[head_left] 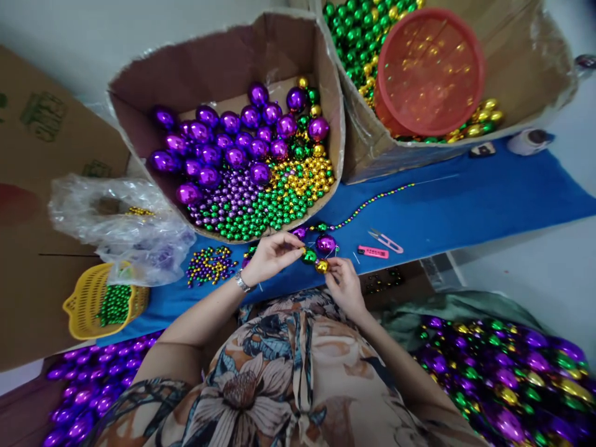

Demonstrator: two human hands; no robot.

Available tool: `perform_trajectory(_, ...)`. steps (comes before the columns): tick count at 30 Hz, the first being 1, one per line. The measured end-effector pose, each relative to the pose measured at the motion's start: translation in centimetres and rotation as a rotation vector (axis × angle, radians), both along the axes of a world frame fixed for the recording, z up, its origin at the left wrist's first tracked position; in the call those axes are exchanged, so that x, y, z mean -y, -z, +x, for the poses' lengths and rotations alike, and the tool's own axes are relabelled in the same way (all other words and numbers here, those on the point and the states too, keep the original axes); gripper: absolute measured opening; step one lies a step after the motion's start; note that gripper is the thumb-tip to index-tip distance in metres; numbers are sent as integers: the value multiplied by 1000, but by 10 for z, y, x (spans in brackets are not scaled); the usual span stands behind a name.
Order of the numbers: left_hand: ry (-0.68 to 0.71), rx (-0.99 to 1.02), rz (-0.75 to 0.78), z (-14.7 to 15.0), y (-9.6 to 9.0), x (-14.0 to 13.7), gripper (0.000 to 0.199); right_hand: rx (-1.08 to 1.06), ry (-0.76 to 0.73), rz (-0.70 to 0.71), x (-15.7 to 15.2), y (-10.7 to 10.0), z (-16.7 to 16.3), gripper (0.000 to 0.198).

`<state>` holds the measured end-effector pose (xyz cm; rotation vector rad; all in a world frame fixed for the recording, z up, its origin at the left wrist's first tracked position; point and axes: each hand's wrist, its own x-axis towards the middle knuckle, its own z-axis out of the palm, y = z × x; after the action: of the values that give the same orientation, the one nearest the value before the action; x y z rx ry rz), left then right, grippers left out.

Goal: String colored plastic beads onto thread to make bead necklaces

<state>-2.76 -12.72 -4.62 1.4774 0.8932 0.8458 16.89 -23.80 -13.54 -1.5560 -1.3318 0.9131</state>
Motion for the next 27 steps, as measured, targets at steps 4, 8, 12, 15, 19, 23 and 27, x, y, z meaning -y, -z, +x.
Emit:
perform_trajectory(4,38,-91,221,9,11,12,12,219,-101,31,0,1,6,35)
perform_trajectory(8,68,-128,362,17,-2,14,10,388,-150,122,-10,-24,22,36)
perform_trajectory(12,79,-75,464,32,-36,8,8,356,-160,289,-25,-61,25,32)
perform_trajectory(15,67,-18,503,43,-57,2,7,354,-201,397,-33,-71,21,27)
perform_trajectory(19,56,76,383,50,-55,-6,10,352,-183,357,-36,-70,27,20)
perform_trajectory(23,265,48,399,58,-16,-11,44,199,-94,226,-35,-82,39,23)
perform_trajectory(27,524,-263,595,81,30,-6,58,41,-84,193,-35,-104,40,24)
